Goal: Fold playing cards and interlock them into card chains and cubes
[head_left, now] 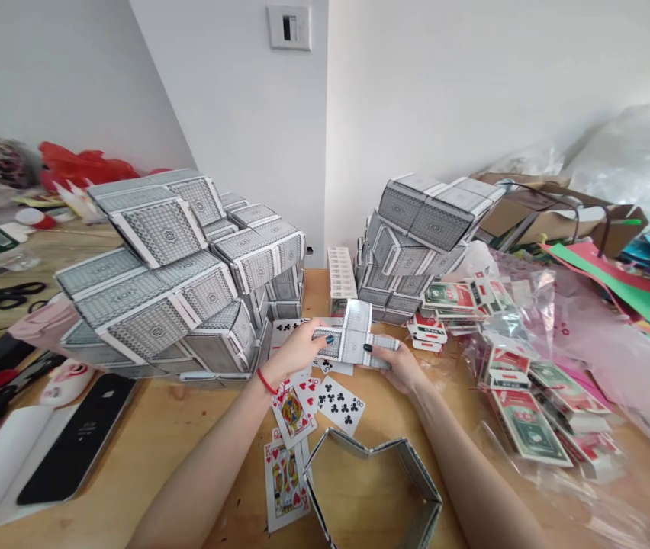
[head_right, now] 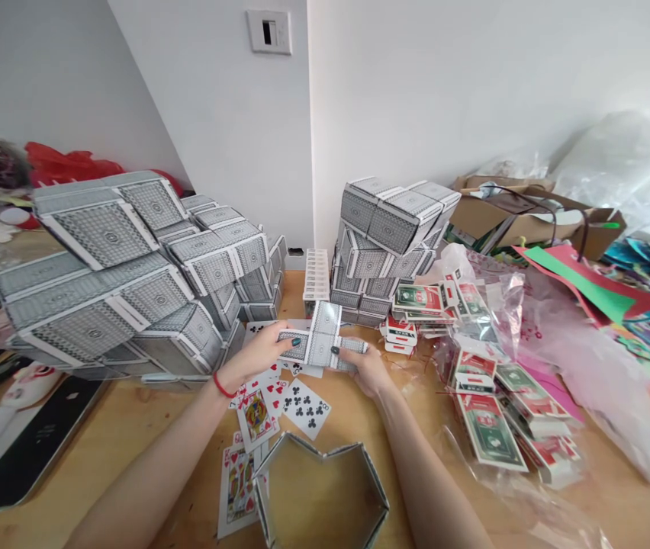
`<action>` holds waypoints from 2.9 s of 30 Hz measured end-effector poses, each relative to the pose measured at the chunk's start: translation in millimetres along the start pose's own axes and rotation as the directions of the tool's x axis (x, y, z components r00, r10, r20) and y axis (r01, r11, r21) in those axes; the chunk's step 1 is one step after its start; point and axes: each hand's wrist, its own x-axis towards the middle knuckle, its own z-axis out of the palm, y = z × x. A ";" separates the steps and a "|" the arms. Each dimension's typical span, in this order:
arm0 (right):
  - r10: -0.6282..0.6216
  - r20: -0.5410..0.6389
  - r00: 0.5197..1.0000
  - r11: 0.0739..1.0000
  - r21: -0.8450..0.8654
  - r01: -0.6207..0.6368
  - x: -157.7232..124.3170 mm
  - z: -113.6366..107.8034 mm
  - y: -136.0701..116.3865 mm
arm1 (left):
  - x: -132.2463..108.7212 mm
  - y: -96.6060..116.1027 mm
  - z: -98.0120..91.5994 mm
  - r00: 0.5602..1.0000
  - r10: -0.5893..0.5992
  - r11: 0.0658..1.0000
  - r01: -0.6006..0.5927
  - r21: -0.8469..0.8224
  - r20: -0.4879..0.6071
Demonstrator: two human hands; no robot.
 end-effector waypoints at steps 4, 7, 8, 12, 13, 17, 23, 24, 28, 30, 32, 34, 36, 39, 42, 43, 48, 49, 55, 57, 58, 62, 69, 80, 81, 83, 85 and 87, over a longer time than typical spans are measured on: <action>0.008 0.004 1.000 1.000 -0.014 -0.008 -2.2 3.5 -1.0 | -2.1 2.8 4.8 1.000 -0.003 0.995 0.005 0.101 -0.022; -0.005 0.003 1.000 1.000 -0.014 0.005 -2.8 5.1 -0.7 | -1.5 1.6 8.8 0.999 -0.013 0.998 0.016 0.063 -0.050; -0.008 0.008 1.000 1.000 -0.018 0.009 -2.8 5.2 -0.4 | -1.1 0.4 9.8 0.999 -0.010 0.999 0.012 0.042 -0.052; -0.015 0.030 0.999 0.999 -0.030 0.016 -2.9 5.2 0.1 | -0.4 -4.3 13.1 0.998 -0.003 1.000 0.005 0.031 -0.062; -0.014 0.035 0.999 0.999 -0.029 0.015 -3.1 5.2 0.2 | -0.5 -4.9 14.0 0.998 -0.014 0.999 0.016 0.035 -0.069; -0.013 0.048 0.999 0.999 -0.039 0.015 -3.7 5.2 0.9 | -1.0 -5.5 19.2 0.995 -0.054 0.999 0.054 0.003 -0.083; -0.029 0.068 0.997 0.999 -0.040 0.032 -3.6 4.5 2.0 | -0.9 -6.0 24.1 0.990 -0.099 0.995 0.099 -0.001 -0.097; -0.026 0.074 0.997 0.999 -0.041 0.029 -3.7 4.6 1.8 | -1.1 -6.0 24.2 0.990 -0.100 0.995 0.101 0.011 -0.095; -0.017 0.094 0.995 0.998 -0.056 0.022 -4.4 5.8 0.3 | -2.6 -5.5 23.9 0.994 -0.075 0.997 0.077 0.031 -0.084; -0.012 0.106 0.994 0.998 -0.066 0.019 -4.6 6.1 -0.4 | -3.1 -5.4 24.0 0.995 -0.063 0.997 0.066 0.034 -0.077; -0.003 0.116 0.993 0.997 -0.073 0.012 -4.7 6.0 -0.8 | -3.4 -5.6 24.3 0.996 -0.061 0.997 0.064 0.041 -0.070; 0.003 0.121 0.993 0.997 -0.081 0.007 -4.6 5.6 -0.8 | -3.5 -6.3 25.1 0.997 -0.059 0.997 0.062 0.047 -0.058; 0.005 0.124 0.992 0.996 -0.087 0.006 -4.4 5.2 -0.6 | -3.7 -7.1 26.1 0.998 -0.051 0.997 0.054 0.055 -0.043; 0.010 0.129 0.992 0.996 -0.085 0.001 -4.1 5.1 0.0 | -4.3 -7.8 27.7 0.998 -0.037 0.996 0.041 0.077 -0.042; 0.007 0.135 0.991 0.997 -0.080 0.004 -4.4 5.7 0.6 | -5.1 -7.0 29.0 0.998 -0.032 0.996 0.036 0.080 -0.052; 0.002 0.136 0.991 0.997 -0.080 0.009 -4.7 5.9 0.8 | -5.4 -6.4 29.3 0.998 -0.035 0.997 0.039 0.069 -0.053; -0.004 0.139 0.990 0.996 -0.093 0.017 -6.7 6.6 1.9 | -7.2 -3.1 31.1 0.997 -0.063 0.998 0.063 0.014 -0.046; -0.001 0.144 0.990 0.995 -0.095 0.015 -6.8 6.6 2.2 | -7.4 -2.8 31.3 0.997 -0.068 0.998 0.068 0.011 -0.045; -0.024 0.170 0.985 0.991 -0.129 0.046 -4.4 7.4 3.3 | -2.3 -7.9 28.2 0.993 -0.103 0.995 0.101 -0.022 -0.053; -0.057 0.148 0.987 0.989 -0.127 0.076 -3.3 7.6 3.4 | 2.2 -11.7 24.7 0.994 -0.084 0.995 0.081 -0.052 -0.071; -0.090 0.133 0.987 0.986 -0.127 0.107 -2.9 7.6 3.4 | 4.4 -13.6 22.7 0.995 -0.064 0.995 0.058 -0.084 -0.072; -0.340 0.113 0.934 0.885 -0.298 0.358 -1.2 6.9 5.0 | 9.8 -18.1 16.4 0.995 -0.059 0.980 0.043 -0.193 -0.079; -0.628 0.285 0.724 0.274 -0.790 0.548 1.3 6.7 10.3 | 3.2 -7.8 11.6 0.985 -0.169 0.866 0.161 -0.474 0.025; -0.587 0.455 0.670 0.113 -0.773 0.624 -4.5 10.5 5.2 | 4.2 -6.2 8.1 0.971 -0.238 0.905 0.223 -0.363 0.003; -0.590 0.459 0.664 0.113 -0.768 0.631 -4.8 11.1 5.3 | 3.8 -5.8 8.2 0.971 -0.238 0.907 0.223 -0.357 0.001; -0.595 0.465 0.655 0.110 -0.760 0.640 -4.9 11.9 5.7 | 2.7 -4.5 7.9 0.971 -0.239 0.912 0.224 -0.343 -0.001; -0.600 0.467 0.650 0.105 -0.759 0.642 -4.8 12.1 6.5 | 1.3 -3.2 7.3 0.971 -0.240 0.918 0.224 -0.328 -0.010; -0.601 0.464 0.651 0.102 -0.763 0.638 -4.7 11.8 7.5 | 0.1 -2.0 6.6 0.973 -0.231 0.924 0.217 -0.314 -0.008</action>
